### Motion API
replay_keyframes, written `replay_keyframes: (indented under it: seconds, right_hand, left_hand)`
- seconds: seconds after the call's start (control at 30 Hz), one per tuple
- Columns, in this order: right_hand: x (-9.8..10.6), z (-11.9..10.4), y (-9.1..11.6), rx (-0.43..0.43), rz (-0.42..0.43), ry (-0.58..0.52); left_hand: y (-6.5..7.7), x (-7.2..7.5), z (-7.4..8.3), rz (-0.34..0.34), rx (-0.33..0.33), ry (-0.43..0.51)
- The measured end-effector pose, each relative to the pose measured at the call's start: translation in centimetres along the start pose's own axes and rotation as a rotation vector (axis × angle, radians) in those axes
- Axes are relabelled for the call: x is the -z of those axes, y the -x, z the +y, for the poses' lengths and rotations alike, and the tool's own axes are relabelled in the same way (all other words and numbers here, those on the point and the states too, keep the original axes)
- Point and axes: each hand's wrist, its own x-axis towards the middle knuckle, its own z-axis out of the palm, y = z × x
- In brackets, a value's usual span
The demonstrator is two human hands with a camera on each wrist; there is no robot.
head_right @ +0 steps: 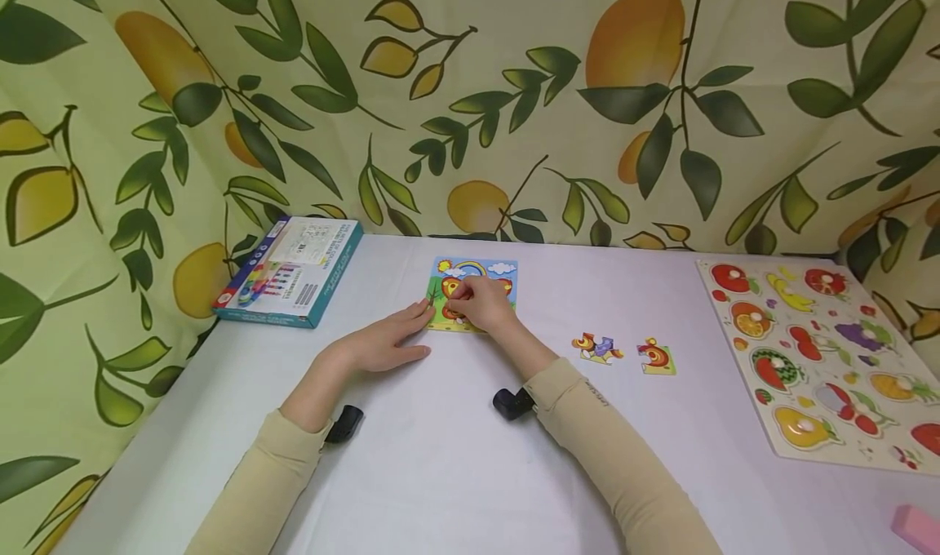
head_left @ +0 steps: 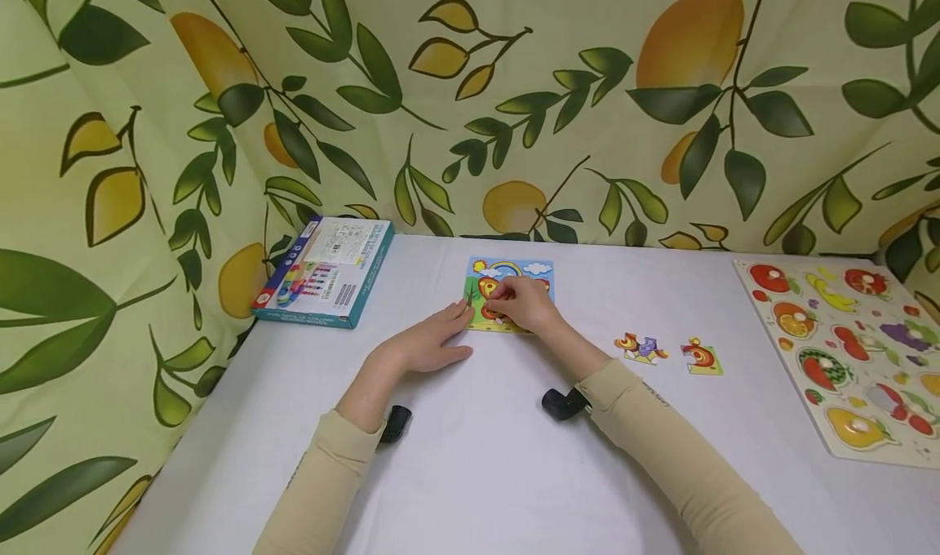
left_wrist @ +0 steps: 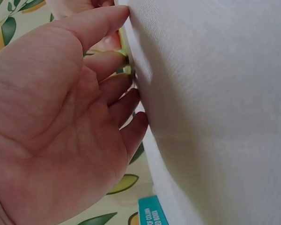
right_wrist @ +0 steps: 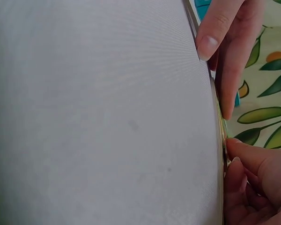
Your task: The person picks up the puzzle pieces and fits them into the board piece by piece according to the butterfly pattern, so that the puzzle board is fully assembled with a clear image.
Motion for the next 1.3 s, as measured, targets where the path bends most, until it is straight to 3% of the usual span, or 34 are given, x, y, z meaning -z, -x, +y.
replay_keyframes:
  seconds: [1.3]
  right_hand:
    - [0.29,-0.85,-0.24,-0.098,-0.046,-0.014]
  left_hand:
    - [-0.06,-0.07,0.12,0.046,0.016,-0.012]
